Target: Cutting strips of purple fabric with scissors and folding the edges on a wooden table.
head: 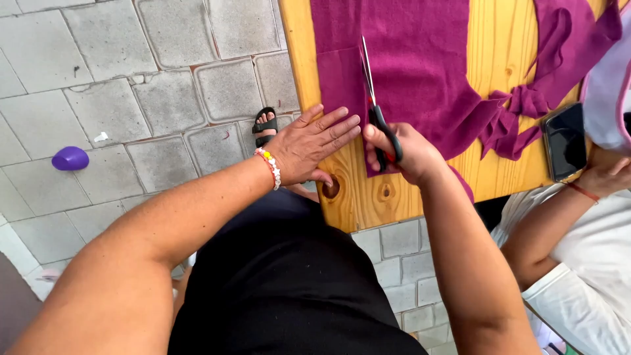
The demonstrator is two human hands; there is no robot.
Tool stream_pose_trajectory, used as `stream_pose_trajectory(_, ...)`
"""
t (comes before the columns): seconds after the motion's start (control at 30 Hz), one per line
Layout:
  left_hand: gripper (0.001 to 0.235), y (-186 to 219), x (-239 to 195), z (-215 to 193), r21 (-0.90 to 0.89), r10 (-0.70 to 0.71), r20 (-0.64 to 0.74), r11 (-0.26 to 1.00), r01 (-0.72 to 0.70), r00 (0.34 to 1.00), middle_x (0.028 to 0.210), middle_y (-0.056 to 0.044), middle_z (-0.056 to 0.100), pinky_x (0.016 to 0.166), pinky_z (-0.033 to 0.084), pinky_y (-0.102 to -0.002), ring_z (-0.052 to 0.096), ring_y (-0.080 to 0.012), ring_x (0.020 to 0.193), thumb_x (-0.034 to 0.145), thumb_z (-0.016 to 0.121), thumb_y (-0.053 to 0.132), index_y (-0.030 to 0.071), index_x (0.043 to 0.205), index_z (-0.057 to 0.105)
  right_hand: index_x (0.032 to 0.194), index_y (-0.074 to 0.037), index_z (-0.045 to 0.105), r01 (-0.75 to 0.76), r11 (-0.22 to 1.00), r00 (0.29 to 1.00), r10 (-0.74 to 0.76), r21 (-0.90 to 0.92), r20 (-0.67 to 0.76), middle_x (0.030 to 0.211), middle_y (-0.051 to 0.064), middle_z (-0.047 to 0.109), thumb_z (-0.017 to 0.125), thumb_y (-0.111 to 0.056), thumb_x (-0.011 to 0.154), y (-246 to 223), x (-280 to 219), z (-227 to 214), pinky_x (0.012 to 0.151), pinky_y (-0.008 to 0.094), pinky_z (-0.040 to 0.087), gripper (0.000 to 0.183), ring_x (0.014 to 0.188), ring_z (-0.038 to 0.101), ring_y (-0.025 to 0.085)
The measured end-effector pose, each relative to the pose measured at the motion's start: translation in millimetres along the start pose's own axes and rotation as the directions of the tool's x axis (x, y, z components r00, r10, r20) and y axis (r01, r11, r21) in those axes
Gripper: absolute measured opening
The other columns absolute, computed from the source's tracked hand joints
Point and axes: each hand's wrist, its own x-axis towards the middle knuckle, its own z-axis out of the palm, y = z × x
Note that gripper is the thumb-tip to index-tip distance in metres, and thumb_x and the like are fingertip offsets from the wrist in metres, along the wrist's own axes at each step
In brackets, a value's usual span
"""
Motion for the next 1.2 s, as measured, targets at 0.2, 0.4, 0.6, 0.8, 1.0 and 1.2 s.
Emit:
stream_pose_trajectory(0.2,0.117,-5.3,7.6,-1.3,-0.078,-0.062,-0.032,0.995,0.059,0.998,0.199,-0.01,0.036,0.152,0.011,-0.057,0.025,-0.0324,0.185,0.106,0.043,0.094,0.017,0.192,0.032,0.095,0.002,0.077,-0.051,0.999,0.984,0.048,-0.013,-0.174,0.069,0.02,0.075,0.091,-0.04,0.108,53.9,-72.1,-38.1,0.048,0.027,0.047,0.046,0.056,0.074,0.024)
stream_pose_trajectory(0.4,0.049,-46.7,101.1,-70.6,0.078,-0.505,-0.249,0.84,0.537,0.826,0.12,-0.004,0.07,0.096,0.055,-0.048,0.064,-0.0288,0.107,0.102,0.098,0.041,0.018,0.135,0.069,0.112,-0.01,0.067,-0.109,0.865,0.539,-0.364,-0.491,-0.76,0.102,0.008,0.081,0.108,-0.06,0.095,72.9,-8.2,-67.2,0.088,0.052,0.058,0.067,0.095,0.077,0.034)
stream_pose_trajectory(0.6,0.045,-69.6,131.2,-42.9,0.19,-0.555,-0.229,0.78,0.596,0.8,0.093,-0.002,0.079,0.089,0.053,-0.051,0.07,-0.0311,0.098,0.092,0.105,0.044,0.019,0.108,0.071,0.122,-0.007,0.062,-0.067,0.774,0.269,-0.593,-0.629,-0.759,0.121,0.015,0.072,0.114,-0.058,0.087,80.6,51.5,-49.1,0.099,0.071,0.05,0.08,0.121,0.067,0.049)
stream_pose_trajectory(0.8,0.031,-78.3,126.5,-43.8,-0.011,-0.497,-0.206,0.863,0.506,0.843,0.098,0.0,0.066,0.085,0.053,-0.053,0.064,-0.0327,0.099,0.09,0.102,0.024,0.022,0.091,0.071,0.124,-0.006,0.06,-0.032,0.714,0.198,-0.681,-0.699,-0.705,0.123,0.016,0.066,0.101,-0.061,0.101,101.6,53.5,-41.2,0.097,0.07,0.05,0.073,0.115,0.063,0.048)
stream_pose_trajectory(1.0,0.022,-122.5,142.0,-144.3,-0.311,-0.412,-0.066,0.874,0.373,0.909,0.094,-0.001,0.088,0.078,0.06,-0.05,0.081,-0.0282,0.087,0.095,0.097,0.014,0.021,0.101,0.078,0.129,-0.002,0.063,-0.028,0.69,0.17,-0.71,-0.724,-0.683,0.122,0.019,0.065,0.102,-0.058,0.1,95.8,51.0,-37.8,0.096,0.067,0.048,0.074,0.113,0.062,0.051)
stream_pose_trajectory(1.2,0.015,-240.9,181.6,-174.8,-0.283,-0.319,-0.085,0.916,0.284,0.944,0.094,0.006,0.086,0.076,0.056,-0.044,0.078,-0.0176,0.082,0.098,0.097,0.017,0.022,0.103,0.084,0.131,0.001,0.06,-0.034,0.665,0.143,-0.736,-0.746,-0.662,0.123,0.021,0.063,0.106,-0.051,0.099,98.5,59.0,-39.2,0.097,0.065,0.048,0.077,0.109,0.061,0.05)
